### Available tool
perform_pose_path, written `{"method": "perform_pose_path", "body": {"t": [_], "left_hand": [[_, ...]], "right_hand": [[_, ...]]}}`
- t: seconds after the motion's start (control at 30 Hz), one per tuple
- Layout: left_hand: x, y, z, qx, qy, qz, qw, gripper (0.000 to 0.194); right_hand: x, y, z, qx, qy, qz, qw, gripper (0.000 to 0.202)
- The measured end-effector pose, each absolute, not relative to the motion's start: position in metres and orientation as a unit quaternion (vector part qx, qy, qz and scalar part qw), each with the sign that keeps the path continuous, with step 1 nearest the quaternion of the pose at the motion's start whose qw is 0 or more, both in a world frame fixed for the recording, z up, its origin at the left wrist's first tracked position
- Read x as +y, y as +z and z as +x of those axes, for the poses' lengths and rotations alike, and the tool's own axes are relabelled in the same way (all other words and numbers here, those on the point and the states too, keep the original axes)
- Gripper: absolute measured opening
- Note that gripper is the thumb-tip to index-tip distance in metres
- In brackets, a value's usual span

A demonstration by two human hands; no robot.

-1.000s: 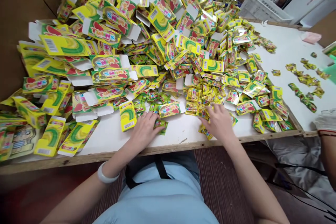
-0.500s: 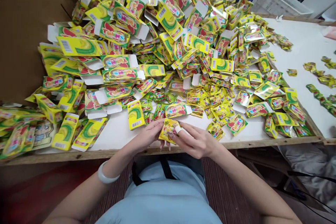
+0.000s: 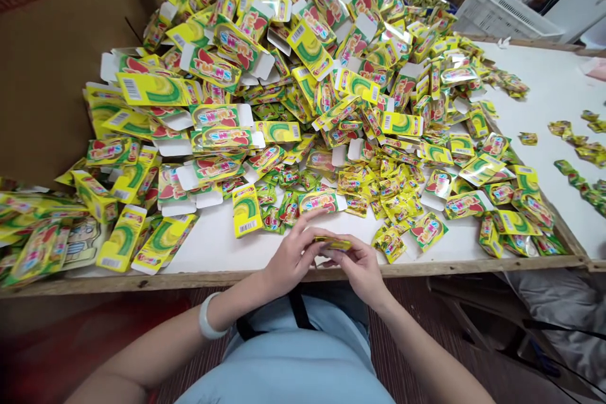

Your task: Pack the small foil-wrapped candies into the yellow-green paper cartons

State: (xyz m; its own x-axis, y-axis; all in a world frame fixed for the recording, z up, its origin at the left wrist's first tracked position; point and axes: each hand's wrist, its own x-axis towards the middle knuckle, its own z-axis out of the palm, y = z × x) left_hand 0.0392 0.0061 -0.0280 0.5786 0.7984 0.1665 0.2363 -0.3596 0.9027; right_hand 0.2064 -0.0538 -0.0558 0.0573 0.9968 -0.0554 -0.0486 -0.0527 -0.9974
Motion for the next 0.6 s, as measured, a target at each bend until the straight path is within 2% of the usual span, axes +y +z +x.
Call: {"method": "perform_pose_path", "body": {"t": [0.07,0.2,0.33,0.4,0.47,0.6], "left_hand": [[0.027,-0.022,0.046,0.363,0.265,0.813,0.370,0.036],[0.079,-0.020,0.062,0.438,0.139,0.867,0.191,0.055],[0.104,-0.030,0.066,0.399,0.039,0.904,0.148,0.036],[0.102,-0.034,0.060,0.371,0.055,0.910,0.176,0.029],[0.094,-0.033,0.051,0.362,0.078,0.893,0.253,0.026],[0.071,-0.025,0.038,0.366,0.134,0.753,0.530,0.034]], "right_hand": [[-0.047,-0.052,0.215,-0.454,0.462,-0.537,0.540,0.025],[-0.035,-0.048,0.245,-0.467,0.391,-0.579,0.542,0.023],[-0.032,-0.040,0.262,-0.445,0.382,-0.589,0.555,0.029],[-0.031,-0.034,0.266,-0.439,0.376,-0.583,0.571,0.030],[-0.029,-0.027,0.269,-0.440,0.382,-0.565,0.584,0.028],[-0.017,-0.020,0.265,-0.459,0.421,-0.508,0.595,0.024]]}}
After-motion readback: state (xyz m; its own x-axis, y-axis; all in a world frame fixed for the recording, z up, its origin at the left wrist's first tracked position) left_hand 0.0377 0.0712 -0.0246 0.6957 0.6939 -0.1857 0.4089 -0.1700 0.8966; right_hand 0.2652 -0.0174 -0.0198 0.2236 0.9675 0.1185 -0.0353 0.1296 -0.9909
